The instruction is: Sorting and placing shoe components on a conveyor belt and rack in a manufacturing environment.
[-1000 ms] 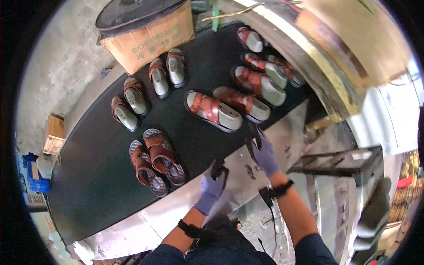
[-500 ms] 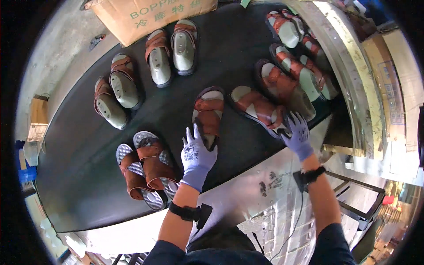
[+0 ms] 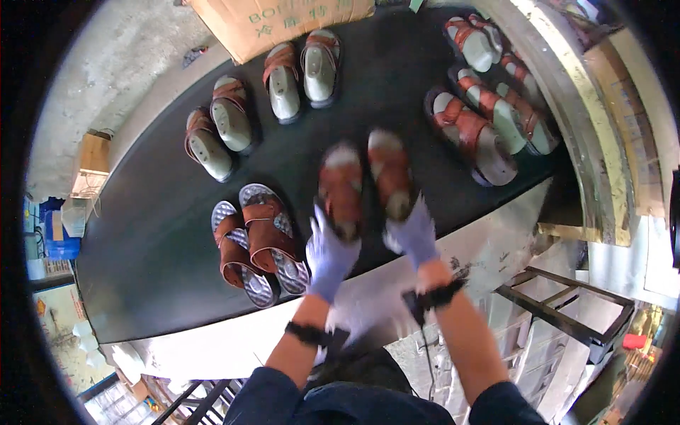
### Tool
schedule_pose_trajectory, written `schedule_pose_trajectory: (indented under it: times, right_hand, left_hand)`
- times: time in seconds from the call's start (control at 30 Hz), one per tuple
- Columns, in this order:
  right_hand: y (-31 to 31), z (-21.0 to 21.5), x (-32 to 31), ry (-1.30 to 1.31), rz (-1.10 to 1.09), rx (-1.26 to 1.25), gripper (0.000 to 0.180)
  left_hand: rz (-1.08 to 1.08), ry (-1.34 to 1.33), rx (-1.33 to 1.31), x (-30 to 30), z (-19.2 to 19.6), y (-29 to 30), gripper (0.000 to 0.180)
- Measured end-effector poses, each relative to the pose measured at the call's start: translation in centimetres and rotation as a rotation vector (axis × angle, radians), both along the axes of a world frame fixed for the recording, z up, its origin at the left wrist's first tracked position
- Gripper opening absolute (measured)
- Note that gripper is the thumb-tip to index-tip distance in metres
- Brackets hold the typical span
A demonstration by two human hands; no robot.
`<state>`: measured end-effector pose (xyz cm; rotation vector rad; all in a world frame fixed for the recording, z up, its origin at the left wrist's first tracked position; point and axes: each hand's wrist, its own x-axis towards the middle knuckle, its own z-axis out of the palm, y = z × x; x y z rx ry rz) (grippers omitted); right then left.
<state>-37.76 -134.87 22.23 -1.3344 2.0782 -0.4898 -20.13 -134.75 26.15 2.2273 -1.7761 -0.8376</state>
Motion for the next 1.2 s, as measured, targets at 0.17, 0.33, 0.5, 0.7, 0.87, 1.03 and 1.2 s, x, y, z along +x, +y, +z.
schedule_pose_trajectory:
  times: [0.17,0.33,0.5,0.7,0.87,1.03,1.2]
  right_hand:
    - [16.5,1.7,2.8,-0.340,-0.079,-0.024,0.092]
    - [28.6,1.4,-2.2,-1.337,-0.254,0.221,0.074]
    - [42.3,10.2,-5.4,-1.255,-0.517,-0.179,0.068]
    - [65.4,23.0,-5.7,-0.633,-0.889,-0.717,0.076]
    - [77.6,31.9,-1.9,-0.302,-1.489,-1.375,0.049]
    - [84.3,37.1,-6.3,-0.089,-1.581,-0.990,0.020]
    - [87.6,31.8,-13.1,0.627,-1.598,-0.650,0.035]
  left_hand:
    - [0.224,0.568,0.183,3.6,-0.8,15.0,0.095]
    - [0.352,1.406,0.448,9.3,-6.3,26.6,0.088]
    - [-0.291,1.223,0.327,3.9,1.0,30.2,0.099]
    - [-0.987,1.267,0.459,-12.8,21.9,39.1,0.101]
    - [-1.520,1.620,0.462,-23.1,28.8,54.2,0.091]
    - [-1.672,1.193,0.128,-28.9,31.0,66.5,0.082]
    - [-1.726,1.016,-0.165,-33.6,30.9,71.5,0.062]
